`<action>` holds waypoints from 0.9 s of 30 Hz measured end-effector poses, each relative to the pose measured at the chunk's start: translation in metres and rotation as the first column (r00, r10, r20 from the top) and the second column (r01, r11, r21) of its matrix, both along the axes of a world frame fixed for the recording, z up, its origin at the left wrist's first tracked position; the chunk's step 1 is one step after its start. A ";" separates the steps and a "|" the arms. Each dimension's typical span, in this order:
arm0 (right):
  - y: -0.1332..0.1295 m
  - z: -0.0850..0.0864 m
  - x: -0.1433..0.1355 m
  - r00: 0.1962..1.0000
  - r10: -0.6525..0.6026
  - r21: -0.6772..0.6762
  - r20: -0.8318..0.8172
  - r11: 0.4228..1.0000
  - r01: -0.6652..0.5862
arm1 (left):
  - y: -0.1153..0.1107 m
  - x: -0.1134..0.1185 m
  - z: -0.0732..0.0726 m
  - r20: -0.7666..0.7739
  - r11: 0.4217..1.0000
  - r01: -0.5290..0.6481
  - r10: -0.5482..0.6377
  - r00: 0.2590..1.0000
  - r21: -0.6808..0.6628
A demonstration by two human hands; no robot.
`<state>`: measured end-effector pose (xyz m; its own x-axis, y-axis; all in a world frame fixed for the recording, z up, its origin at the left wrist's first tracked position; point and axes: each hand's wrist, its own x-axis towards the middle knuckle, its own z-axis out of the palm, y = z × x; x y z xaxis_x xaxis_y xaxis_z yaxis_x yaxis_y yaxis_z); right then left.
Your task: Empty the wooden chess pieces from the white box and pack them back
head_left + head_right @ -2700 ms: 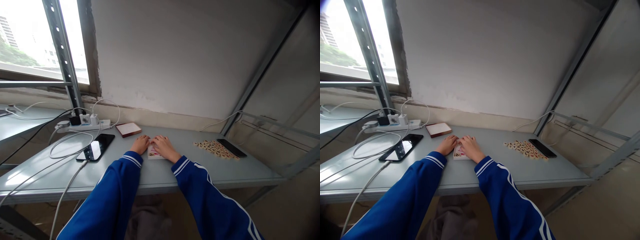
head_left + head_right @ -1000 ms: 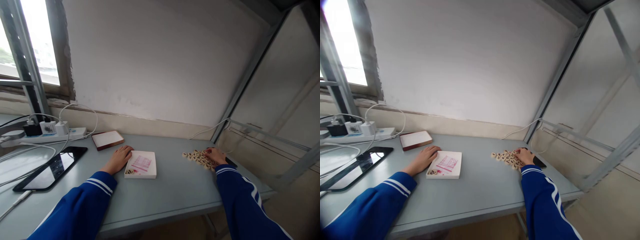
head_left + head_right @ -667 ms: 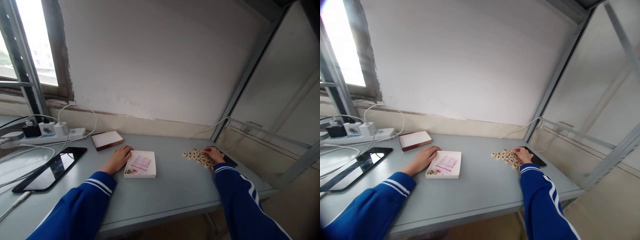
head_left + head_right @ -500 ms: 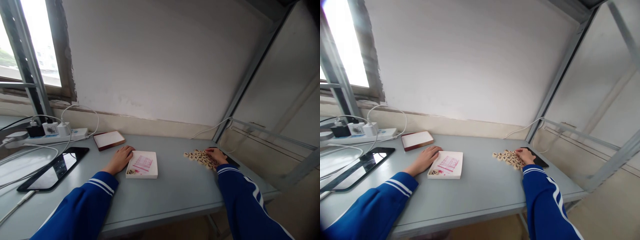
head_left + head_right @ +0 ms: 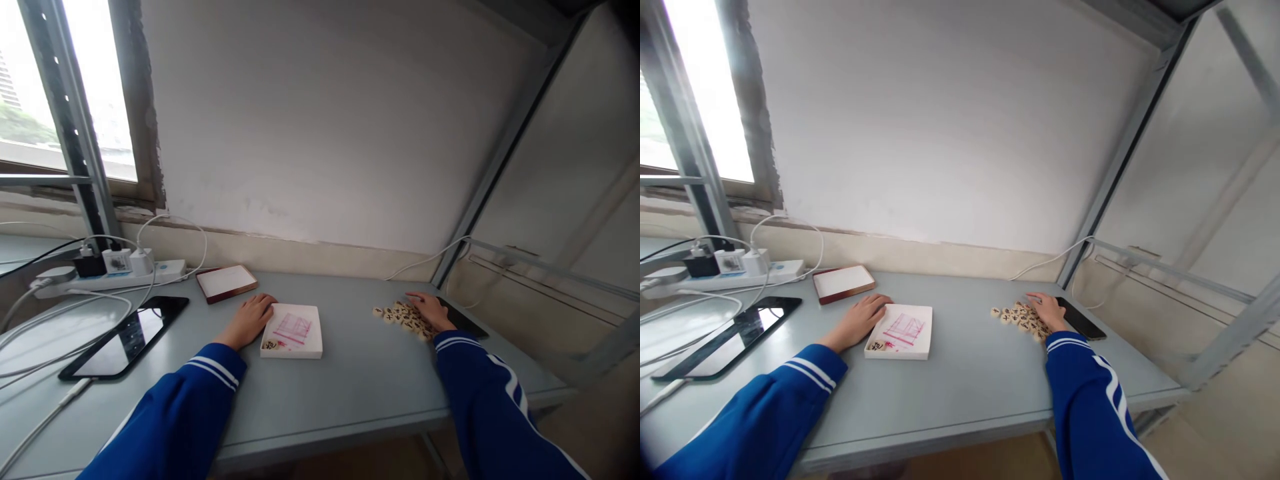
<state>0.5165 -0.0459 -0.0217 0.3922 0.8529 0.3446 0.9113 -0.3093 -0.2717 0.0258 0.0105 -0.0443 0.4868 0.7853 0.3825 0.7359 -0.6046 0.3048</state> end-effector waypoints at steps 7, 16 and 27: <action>-0.002 0.008 -0.020 0.968 0.223 -0.290 -0.115 0.925 -0.247 | -0.002 0.001 0.000 0.002 1.000 -0.014 0.014 1.000 -0.009; -0.014 0.051 -0.120 0.897 0.430 0.090 0.100 0.894 -0.438 | -0.009 0.002 0.005 0.004 0.999 -0.028 0.028 1.000 -0.033; -0.030 0.024 -0.294 0.462 0.878 -0.185 -0.126 0.437 -0.880 | -0.008 0.002 0.003 -0.011 0.999 -0.047 0.047 0.999 0.001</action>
